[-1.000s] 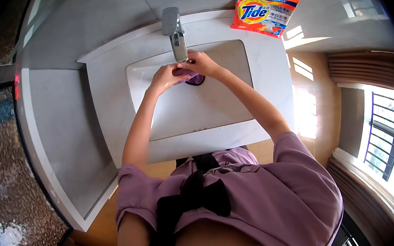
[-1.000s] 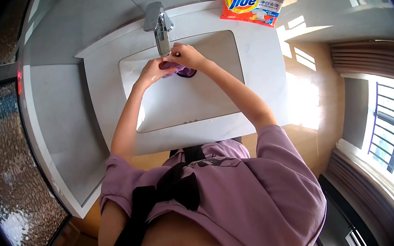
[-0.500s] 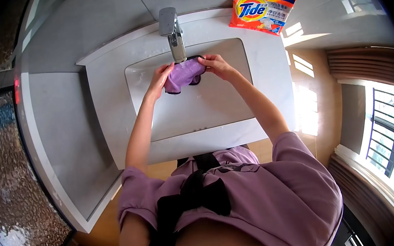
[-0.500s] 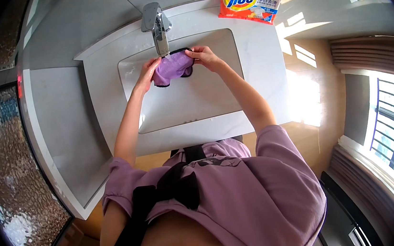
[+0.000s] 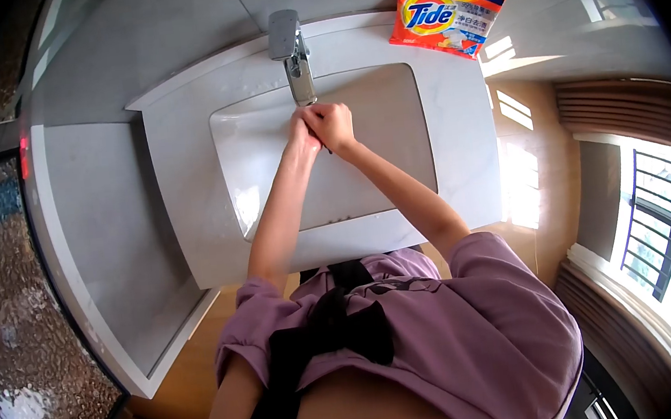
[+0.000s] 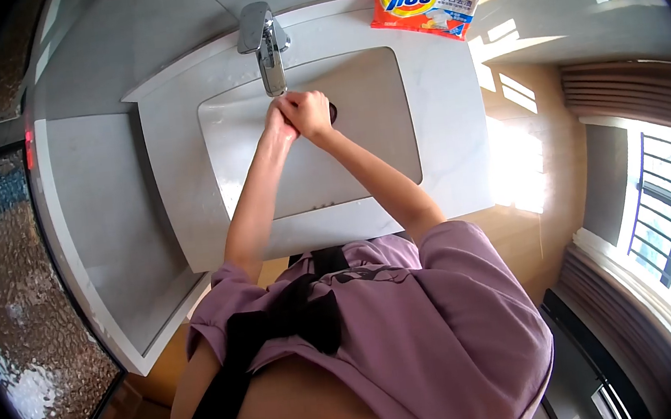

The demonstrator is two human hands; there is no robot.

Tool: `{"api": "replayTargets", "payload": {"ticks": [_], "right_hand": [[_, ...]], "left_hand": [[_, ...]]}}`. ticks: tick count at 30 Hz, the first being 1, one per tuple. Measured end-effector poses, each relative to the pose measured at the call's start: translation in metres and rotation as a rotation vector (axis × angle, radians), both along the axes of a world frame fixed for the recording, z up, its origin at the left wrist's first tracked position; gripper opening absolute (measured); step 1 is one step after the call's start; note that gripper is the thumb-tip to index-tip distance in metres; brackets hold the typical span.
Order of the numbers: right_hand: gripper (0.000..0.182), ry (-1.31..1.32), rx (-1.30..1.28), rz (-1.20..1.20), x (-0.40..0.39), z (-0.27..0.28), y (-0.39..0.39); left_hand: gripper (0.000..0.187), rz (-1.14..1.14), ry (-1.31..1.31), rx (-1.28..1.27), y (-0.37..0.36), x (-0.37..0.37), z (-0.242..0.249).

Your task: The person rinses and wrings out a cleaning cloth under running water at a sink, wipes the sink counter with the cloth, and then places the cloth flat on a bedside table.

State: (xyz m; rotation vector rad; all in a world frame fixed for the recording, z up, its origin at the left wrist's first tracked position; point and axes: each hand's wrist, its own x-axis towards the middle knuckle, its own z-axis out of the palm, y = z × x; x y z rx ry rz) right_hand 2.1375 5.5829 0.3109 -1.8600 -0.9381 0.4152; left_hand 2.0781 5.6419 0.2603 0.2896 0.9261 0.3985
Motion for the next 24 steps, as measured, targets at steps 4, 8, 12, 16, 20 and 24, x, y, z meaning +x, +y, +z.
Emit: {"api": "replayTargets", "payload": {"ticks": [4, 8, 12, 16, 20, 24], "right_hand": [[0.026, 0.182, -0.270, -0.175, 0.017, -0.002, 0.014], [0.026, 0.085, -0.169, 0.074, 0.003, 0.010, 0.004], [0.018, 0.192, -0.411, -0.019, 0.042, -0.001, 0.028], [0.022, -0.032, -0.109, 0.142, -0.001, 0.006, 0.008], [0.014, -0.025, -0.305, 0.075, 0.017, -0.006, 0.027], [0.023, 0.139, -0.204, -0.004, 0.029, -0.037, 0.041]], "left_hand": [[0.025, 0.017, 0.093, -0.024, -0.002, 0.008, 0.021], [0.028, -0.108, -0.095, -0.194, 0.004, -0.001, 0.034], [0.027, -0.076, -0.131, -0.293, -0.007, 0.003, 0.010], [0.028, 0.039, -0.061, -0.301, 0.008, -0.004, 0.033], [0.032, -0.030, 0.190, -0.148, -0.001, -0.004, 0.027], [0.031, -0.140, -0.102, -0.029, 0.007, -0.013, 0.028]]}}
